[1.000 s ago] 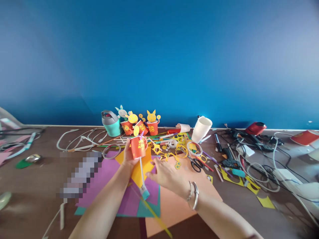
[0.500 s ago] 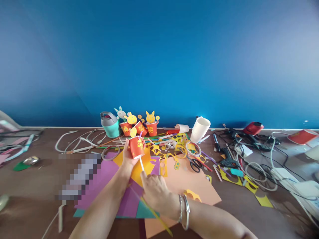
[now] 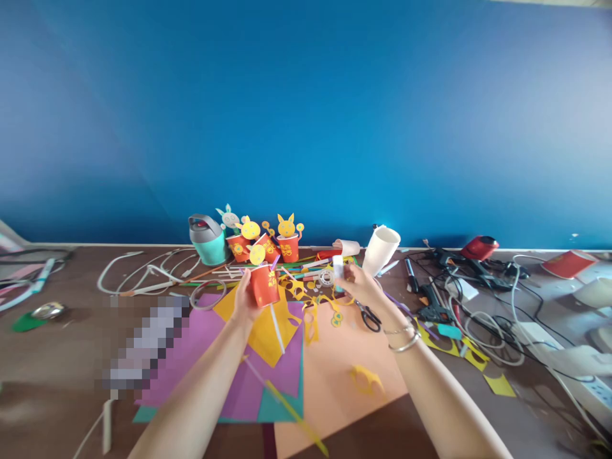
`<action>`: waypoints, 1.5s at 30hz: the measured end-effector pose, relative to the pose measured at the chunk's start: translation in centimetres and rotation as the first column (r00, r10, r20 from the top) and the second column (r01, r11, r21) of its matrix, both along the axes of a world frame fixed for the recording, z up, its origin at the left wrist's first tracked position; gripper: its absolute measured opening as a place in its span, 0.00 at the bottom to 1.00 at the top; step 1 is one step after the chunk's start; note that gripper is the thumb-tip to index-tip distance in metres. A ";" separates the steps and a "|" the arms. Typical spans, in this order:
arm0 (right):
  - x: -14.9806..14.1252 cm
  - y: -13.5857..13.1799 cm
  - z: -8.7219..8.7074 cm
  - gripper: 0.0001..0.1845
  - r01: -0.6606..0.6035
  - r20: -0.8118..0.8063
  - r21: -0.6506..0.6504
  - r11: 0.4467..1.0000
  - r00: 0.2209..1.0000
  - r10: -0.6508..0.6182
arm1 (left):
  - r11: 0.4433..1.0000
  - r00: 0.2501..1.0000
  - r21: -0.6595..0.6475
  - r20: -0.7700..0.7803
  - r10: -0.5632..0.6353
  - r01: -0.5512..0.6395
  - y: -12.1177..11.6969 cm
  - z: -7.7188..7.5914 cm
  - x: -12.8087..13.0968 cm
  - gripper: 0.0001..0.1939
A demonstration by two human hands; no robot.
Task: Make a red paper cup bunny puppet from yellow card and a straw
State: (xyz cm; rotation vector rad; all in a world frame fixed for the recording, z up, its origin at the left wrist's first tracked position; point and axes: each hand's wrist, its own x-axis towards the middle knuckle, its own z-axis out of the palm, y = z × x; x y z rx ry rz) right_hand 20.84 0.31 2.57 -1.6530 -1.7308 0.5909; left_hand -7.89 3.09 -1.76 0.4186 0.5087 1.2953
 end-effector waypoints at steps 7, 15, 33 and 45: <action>-0.6 2.3 -0.6 0.15 0.342 0.250 -0.061 0.938 0.915 -0.318 | 0.974 0.974 0.081 -0.097 -0.204 0.212 -0.3 -0.6 0.2 0.27; -0.6 2.1 -0.6 0.16 0.338 0.504 -0.106 0.935 0.829 -0.242 | 0.969 0.968 0.090 -0.125 -0.219 0.230 -0.6 0.0 0.6 0.20; -8.6 5.4 -1.7 0.10 -0.315 0.490 0.107 0.943 0.842 0.226 | 0.979 0.959 0.143 -0.261 -0.106 0.147 -0.7 0.3 2.0 0.18; -4.3 0.8 0.0 0.16 -0.196 -0.188 0.119 0.973 0.958 0.216 | 0.994 0.951 0.046 -0.298 -0.085 0.103 -0.8 0.0 2.1 0.18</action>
